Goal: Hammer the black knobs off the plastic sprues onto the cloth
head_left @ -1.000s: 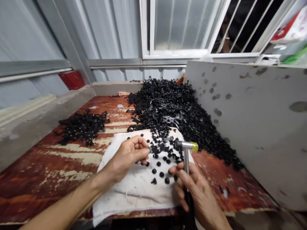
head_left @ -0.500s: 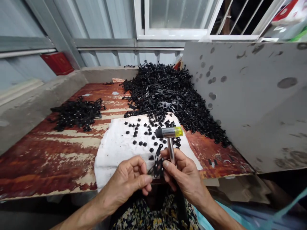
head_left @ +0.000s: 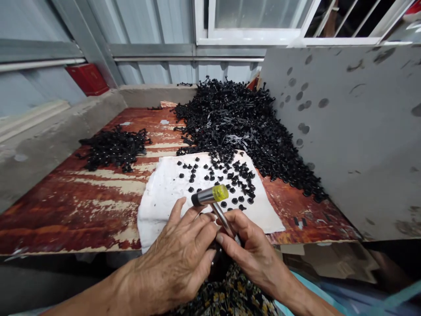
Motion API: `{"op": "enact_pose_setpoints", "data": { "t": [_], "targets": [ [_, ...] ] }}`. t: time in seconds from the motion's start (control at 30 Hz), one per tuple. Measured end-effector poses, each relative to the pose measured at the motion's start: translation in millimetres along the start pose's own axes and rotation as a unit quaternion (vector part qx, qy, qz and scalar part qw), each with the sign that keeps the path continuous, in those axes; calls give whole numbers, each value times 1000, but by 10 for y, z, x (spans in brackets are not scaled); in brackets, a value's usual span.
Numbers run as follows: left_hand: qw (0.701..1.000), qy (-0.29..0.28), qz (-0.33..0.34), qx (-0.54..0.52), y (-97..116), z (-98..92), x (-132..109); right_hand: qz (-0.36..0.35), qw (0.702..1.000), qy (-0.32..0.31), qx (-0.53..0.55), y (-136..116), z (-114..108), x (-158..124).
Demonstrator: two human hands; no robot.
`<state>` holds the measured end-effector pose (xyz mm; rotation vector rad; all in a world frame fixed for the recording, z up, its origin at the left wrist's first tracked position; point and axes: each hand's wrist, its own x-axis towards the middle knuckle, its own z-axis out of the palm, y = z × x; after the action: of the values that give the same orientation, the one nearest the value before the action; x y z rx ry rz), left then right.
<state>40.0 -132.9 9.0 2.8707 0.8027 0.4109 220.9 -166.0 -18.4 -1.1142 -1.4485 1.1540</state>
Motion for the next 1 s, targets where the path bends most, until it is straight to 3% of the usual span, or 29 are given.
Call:
{"op": "enact_pose_setpoints", "data": {
  "t": [0.33,0.43,0.5,0.6,0.83,1.0],
  "targets": [
    [987,-115,-72,-85,-167,-70,30,9,998,-22,-53,33,49,76],
    [966,-152,-157,-135,-190,-67,75,-8,991,-4,-136,40,-20,136],
    [945,-143,-230,-185,-206,-31,62,-15,971,0,-240,29,-87,196],
    [912,-86,-296,-269,-257,56,-41,-1,939,-22,-343,-15,-144,286],
    [865,-72,-363,-339,-374,69,-238,35,901,-62,-429,-64,-19,379],
    [864,-59,-365,-341,-427,59,-308,43,888,-62,-454,-10,2,405]
  ]
}}
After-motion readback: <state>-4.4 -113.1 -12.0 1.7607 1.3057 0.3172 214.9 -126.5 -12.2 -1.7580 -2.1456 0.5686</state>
